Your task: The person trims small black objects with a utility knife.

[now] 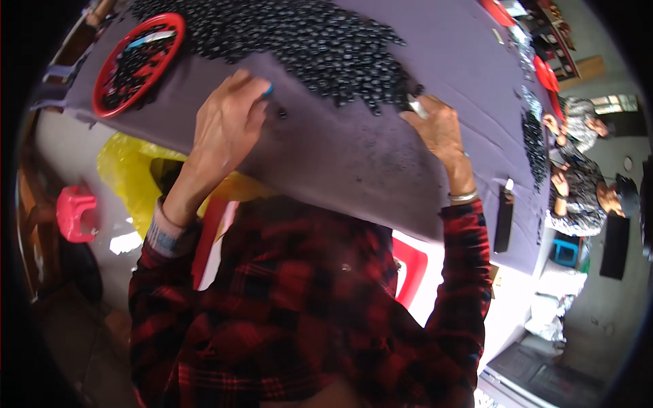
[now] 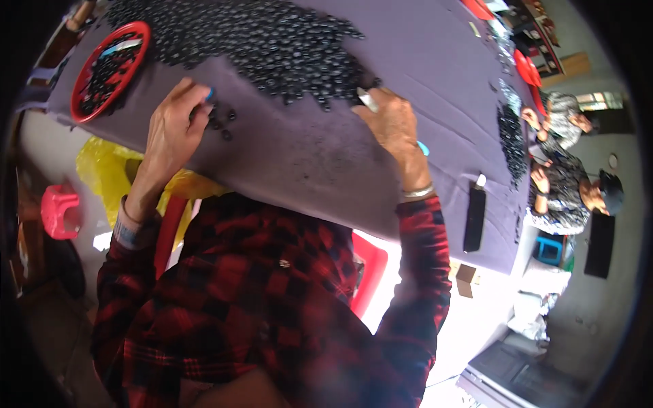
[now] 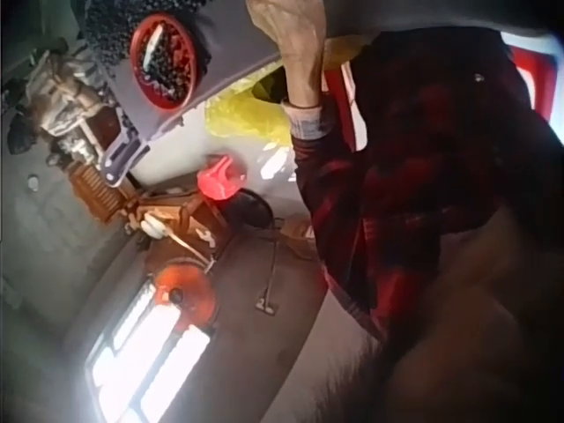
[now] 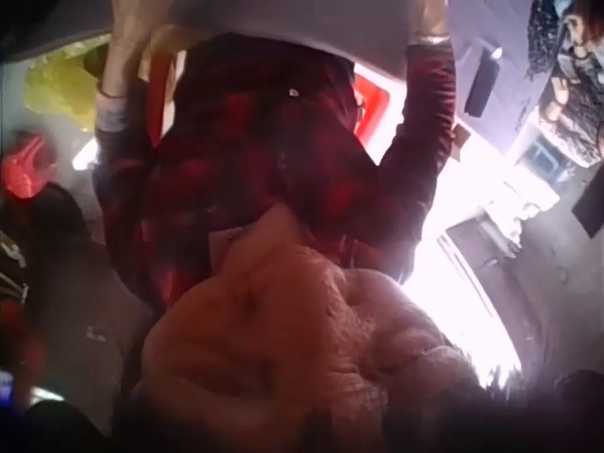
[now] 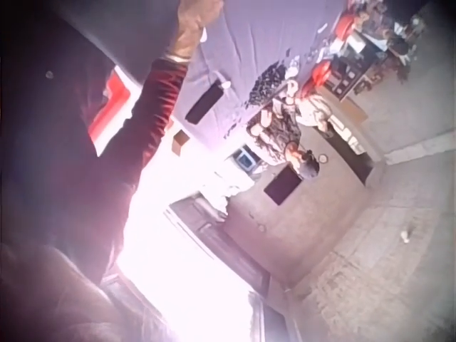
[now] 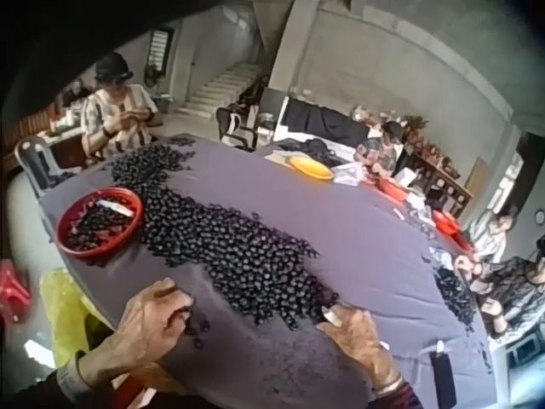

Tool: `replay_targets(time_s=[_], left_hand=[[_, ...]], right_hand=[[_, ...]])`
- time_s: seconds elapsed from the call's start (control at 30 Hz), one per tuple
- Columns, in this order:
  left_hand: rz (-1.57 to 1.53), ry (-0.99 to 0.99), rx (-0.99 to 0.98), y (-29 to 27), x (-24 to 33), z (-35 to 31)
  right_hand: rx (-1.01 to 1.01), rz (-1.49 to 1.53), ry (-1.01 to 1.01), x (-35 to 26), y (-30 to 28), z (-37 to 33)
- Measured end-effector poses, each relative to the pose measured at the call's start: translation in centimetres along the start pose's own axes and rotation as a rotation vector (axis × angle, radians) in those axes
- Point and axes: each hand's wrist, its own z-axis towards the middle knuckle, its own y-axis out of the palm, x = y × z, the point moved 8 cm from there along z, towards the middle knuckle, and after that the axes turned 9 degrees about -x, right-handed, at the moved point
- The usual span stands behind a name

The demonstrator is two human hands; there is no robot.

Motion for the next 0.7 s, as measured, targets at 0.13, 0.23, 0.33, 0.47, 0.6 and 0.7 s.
replay_targets(time_s=[0.13, 0.23, 0.33, 0.47, 0.6, 0.7], left_hand=[[-0.237, -0.060, 0.226, -2.8, -2.0, 0.5], [-0.809, -0.169, 0.293, -0.7, -2.5, 0.0], [-1.149, -0.212, -0.210, 5.6, 2.7, 0.1], [-1.489, -0.393, -0.479, 10.6, 7.2, -1.0], [-1.655, -0.409, -0.561, 12.0, 8.0, -1.5], [-1.743, -0.440, -0.625, 12.5, 8.5, -2.0]], right_hand=[[-0.002, 0.103, 0.008, 0.0, 0.0, -0.7], [0.028, 0.161, 0.062, -1.5, -1.3, -1.5], [0.011, 0.481, 0.008, -6.5, -2.5, -2.8], [0.068, 0.484, -0.187, -11.4, -3.4, -4.9], [0.079, 0.553, -0.144, -11.2, -3.6, -6.1], [0.087, 0.504, -0.211, -11.9, -3.6, -6.3]])
